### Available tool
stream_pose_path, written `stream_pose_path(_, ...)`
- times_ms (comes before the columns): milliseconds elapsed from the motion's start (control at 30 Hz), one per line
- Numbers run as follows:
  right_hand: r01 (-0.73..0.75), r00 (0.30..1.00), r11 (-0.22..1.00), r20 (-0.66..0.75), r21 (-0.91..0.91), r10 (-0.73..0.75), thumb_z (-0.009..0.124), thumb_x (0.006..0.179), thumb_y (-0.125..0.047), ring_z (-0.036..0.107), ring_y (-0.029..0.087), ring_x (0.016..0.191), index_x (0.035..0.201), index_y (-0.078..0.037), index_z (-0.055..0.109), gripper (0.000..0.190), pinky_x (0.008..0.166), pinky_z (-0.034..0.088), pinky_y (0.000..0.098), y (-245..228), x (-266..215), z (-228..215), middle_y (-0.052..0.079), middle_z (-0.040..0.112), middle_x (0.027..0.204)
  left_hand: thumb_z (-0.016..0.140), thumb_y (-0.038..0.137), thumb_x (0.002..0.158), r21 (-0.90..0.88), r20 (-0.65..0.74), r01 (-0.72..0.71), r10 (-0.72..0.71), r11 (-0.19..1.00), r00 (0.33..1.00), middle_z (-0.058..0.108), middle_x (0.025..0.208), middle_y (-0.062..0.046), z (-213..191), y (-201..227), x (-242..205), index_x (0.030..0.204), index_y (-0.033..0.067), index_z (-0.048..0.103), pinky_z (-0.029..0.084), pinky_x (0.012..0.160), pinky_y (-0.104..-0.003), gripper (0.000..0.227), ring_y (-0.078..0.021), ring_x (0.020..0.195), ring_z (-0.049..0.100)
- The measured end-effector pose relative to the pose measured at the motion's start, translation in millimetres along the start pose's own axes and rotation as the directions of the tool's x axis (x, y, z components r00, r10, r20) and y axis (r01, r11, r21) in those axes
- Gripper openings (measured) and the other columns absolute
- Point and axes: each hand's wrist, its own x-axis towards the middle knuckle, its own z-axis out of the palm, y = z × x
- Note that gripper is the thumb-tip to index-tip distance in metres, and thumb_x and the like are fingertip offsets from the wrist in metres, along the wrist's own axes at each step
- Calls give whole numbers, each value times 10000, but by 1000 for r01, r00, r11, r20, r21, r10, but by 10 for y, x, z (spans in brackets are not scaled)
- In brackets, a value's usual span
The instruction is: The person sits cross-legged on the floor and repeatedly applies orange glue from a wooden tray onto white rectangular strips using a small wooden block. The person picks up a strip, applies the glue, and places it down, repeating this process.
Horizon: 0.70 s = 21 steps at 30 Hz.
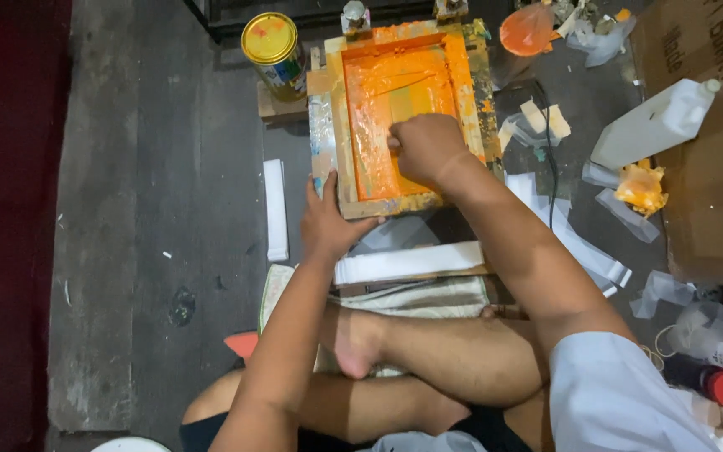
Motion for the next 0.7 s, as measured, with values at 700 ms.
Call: stream_pose_path(700,59,982,994,182,-95,-41,696,878,-231,686,385,1049,1363,-173,633,493,880,511,572,67,-17,392,103,720,1107,936,609,589,0,-52,-68,68,998,996,150,1671,-225,110,-131,78,1613,238,316,491,1063,-574,1253,-482,1401,466)
